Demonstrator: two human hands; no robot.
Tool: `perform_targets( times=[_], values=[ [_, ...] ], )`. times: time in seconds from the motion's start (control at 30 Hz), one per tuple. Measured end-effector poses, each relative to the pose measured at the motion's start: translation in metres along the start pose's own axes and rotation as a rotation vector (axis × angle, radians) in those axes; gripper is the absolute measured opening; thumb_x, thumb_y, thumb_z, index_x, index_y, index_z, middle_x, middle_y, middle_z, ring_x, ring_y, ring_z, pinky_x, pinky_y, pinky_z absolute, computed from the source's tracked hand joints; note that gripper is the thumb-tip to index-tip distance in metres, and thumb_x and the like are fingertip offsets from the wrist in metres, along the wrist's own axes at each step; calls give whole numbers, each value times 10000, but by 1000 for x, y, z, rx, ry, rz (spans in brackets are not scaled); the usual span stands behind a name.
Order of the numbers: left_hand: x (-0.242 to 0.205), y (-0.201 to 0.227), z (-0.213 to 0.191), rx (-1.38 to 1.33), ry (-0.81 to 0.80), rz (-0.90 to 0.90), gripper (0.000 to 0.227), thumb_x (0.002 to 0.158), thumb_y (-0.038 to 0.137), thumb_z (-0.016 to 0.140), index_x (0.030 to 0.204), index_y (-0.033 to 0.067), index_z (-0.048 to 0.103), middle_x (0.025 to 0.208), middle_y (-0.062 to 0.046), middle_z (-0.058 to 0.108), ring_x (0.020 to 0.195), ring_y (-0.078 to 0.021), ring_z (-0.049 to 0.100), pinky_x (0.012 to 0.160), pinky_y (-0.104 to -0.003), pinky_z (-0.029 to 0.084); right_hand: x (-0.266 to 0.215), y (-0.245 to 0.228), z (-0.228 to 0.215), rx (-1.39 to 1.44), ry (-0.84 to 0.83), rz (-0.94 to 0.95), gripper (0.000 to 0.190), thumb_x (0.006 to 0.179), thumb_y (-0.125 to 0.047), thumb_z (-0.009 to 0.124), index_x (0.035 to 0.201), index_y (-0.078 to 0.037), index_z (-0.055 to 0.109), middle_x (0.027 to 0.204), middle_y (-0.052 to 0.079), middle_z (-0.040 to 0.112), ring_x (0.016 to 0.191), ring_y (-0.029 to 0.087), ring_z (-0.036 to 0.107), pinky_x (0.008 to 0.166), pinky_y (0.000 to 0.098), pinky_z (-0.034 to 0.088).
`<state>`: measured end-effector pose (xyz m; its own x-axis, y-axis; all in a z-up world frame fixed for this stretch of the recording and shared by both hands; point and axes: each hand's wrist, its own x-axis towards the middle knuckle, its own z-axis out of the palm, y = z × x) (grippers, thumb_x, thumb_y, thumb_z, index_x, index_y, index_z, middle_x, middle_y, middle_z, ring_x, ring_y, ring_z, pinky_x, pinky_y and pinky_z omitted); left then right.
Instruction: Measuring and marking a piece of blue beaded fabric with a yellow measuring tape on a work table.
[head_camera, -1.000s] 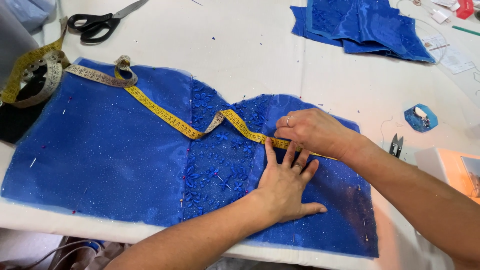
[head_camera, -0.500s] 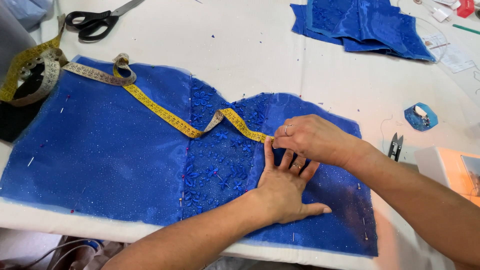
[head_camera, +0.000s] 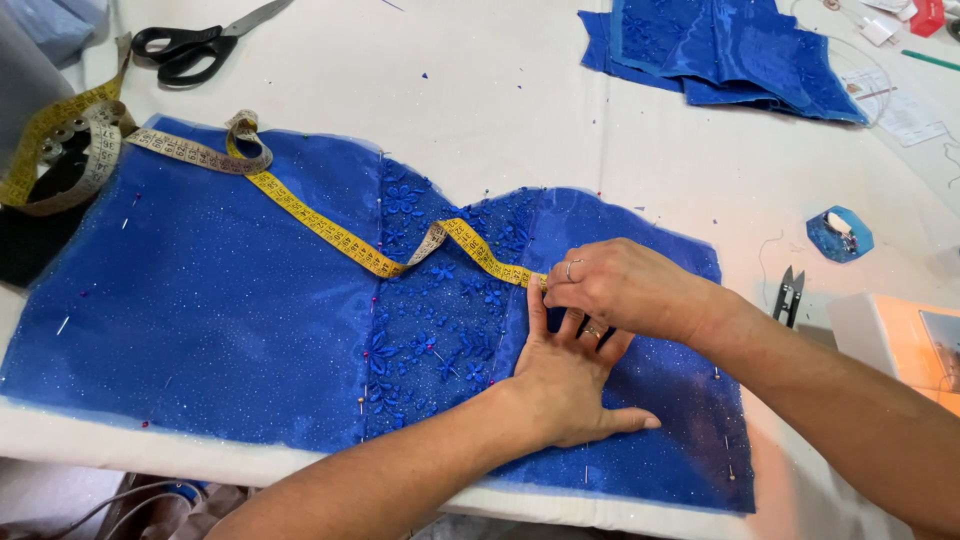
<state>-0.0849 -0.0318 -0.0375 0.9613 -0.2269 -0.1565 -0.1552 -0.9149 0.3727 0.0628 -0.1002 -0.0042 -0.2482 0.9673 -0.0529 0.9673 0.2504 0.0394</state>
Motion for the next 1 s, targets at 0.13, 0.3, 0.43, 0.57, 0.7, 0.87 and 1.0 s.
perform_targets(
  times=[0.13,0.3,0.43,0.57,0.7,0.87,1.0],
  values=[
    [-1,1,-4,16,-47,-7,1076,728,825,285,1578,187,119,1653,-116,82,1515,-426,-164,1066,-774,-248,0,0,0,14,-3,3,85,828,-120,689,912,-130,684,877,6,663,745,247,631,609,403,523],
    [0,0,0,12,-10,0,1083,713,834,289,1573,189,149,1645,-103,125,1520,-418,-117,1070,-775,-244,-1,-3,1,21,16,20,183,810,-116,712,990,-150,718,924,-5,687,716,236,629,587,392,521],
    [-4,1,-12,19,6,10,1061,735,823,314,1558,162,203,1649,-152,80,1523,-385,-120,1071,-786,-194,-7,5,-22,-12,80,88,192,771,-83,748,951,-124,696,946,9,689,830,236,658,551,372,543],
    [-5,4,-15,112,-47,-10,1028,766,824,230,1576,198,137,1666,-118,16,1525,-373,-104,1063,-818,-120,-26,13,-62,791,432,797,236,892,-151,705,1115,-81,735,893,66,727,773,141,656,756,258,515],
    [5,0,9,160,177,15,952,823,827,267,1552,216,225,1623,-115,182,1500,-379,73,1071,-804,-22,-80,44,-43,1676,685,992,197,962,-43,584,1154,-61,624,872,32,591,822,160,590,732,294,513],
    [2,-6,-16,228,321,96,765,886,690,449,1430,153,461,1457,-140,470,1416,-381,325,1132,-705,84,-127,46,-21,1701,640,1165,111,998,-164,541,934,-81,578,858,60,527,736,159,528,598,267,438],
    [21,-64,-37,334,246,-12,366,857,483,634,1023,165,707,1035,-68,650,1008,-301,552,886,-488,406,-121,17,-65,875,-70,1196,177,772,-196,846,836,-49,770,616,-23,473,622,161,533,578,309,439]
  ],
)
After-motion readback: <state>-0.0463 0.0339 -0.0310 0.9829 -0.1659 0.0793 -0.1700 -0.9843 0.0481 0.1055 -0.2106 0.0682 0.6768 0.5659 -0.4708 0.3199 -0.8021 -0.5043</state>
